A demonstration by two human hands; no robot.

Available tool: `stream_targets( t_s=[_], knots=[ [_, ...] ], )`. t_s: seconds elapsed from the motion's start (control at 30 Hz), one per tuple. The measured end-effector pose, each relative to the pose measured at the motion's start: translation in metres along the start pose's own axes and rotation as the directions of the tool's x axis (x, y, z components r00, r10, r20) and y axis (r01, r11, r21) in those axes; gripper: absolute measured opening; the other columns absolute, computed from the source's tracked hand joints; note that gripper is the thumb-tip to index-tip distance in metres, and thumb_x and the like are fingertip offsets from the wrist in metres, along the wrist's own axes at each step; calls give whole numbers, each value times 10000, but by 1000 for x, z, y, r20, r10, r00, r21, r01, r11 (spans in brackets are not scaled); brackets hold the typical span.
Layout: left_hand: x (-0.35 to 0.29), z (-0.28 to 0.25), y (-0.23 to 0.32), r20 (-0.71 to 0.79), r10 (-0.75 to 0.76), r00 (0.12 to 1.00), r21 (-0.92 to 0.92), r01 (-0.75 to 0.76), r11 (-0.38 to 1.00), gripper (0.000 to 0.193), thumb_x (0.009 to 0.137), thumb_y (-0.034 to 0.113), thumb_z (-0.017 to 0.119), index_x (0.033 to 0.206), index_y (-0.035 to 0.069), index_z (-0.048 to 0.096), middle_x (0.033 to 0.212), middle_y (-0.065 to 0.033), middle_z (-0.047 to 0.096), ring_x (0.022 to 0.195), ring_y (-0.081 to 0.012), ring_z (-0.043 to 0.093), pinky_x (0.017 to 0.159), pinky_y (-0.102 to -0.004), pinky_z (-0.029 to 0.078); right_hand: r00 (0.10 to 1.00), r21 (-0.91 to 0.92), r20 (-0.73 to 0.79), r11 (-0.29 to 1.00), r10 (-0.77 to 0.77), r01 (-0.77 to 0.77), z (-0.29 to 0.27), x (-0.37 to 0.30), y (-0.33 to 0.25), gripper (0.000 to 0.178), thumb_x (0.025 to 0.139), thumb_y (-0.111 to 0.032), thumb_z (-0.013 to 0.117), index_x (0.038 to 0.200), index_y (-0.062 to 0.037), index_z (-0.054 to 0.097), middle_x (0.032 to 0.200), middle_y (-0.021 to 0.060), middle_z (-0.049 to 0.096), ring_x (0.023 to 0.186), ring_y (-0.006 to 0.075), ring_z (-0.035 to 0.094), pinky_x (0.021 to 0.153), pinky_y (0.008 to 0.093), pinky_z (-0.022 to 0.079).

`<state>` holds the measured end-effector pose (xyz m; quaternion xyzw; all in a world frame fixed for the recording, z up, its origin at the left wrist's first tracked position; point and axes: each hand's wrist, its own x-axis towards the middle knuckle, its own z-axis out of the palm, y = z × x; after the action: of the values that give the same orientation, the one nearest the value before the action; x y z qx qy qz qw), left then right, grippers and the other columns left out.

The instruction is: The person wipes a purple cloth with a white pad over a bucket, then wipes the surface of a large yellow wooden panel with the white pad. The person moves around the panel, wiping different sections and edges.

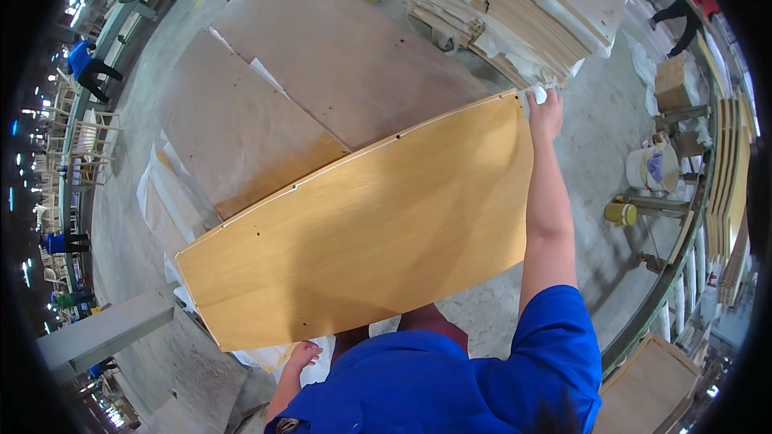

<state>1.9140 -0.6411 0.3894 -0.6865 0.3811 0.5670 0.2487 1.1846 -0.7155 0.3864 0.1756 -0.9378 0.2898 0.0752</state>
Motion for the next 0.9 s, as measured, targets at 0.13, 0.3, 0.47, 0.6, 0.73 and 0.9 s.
stream_targets(
  t_s=[0.13,0.3,0.47,0.6,0.73,0.9],
  knots=[
    [2,-1,4,7,-6,1000,-1,6,1000,427,707,271,708,1006,-11,592,863,-104,621,750,-195,614,594,-330,526,998,-43,56,999,-26,29,-5,3,5,397,739,-386,666,1013,-113,575,1021,69,555,918,288,573,746,399,465],
    [2,-1,4,7,-27,1000,26,27,999,399,716,264,698,1002,3,604,862,-94,619,738,-188,609,586,-322,523,996,-20,86,1000,-20,21,-6,2,9,375,738,-383,664,1005,-126,607,996,86,564,949,291,559,778,397,455],
    [3,-3,6,-2,6,1000,39,-6,999,387,719,259,695,994,3,603,854,-91,616,711,-177,604,569,-312,518,993,-38,88,996,-77,80,-7,6,10,410,739,-383,664,1042,-120,586,1036,65,562,937,286,572,765,396,464],
    [2,-2,6,-2,13,1000,33,-13,999,383,724,255,691,992,-2,596,850,-90,615,697,-172,604,560,-308,516,994,-51,86,996,-69,74,-15,4,13,399,735,-383,666,1024,-119,589,1030,71,564,937,287,571,768,397,464],
    [2,-2,5,-3,9,1000,56,-9,998,379,733,250,688,998,-3,592,852,-90,616,706,-175,605,565,-312,517,992,-100,109,992,-61,72,-31,-4,24,397,730,-384,671,1010,-115,590,1015,84,566,934,290,570,771,398,465],
    [2,-3,4,8,24,1000,64,-25,998,352,743,246,666,994,7,610,863,-89,628,733,-179,611,586,-322,519,990,-145,141,989,-20,41,-54,-24,42,382,724,-384,677,960,-97,587,982,85,565,915,286,571,755,394,465]
  ],
)
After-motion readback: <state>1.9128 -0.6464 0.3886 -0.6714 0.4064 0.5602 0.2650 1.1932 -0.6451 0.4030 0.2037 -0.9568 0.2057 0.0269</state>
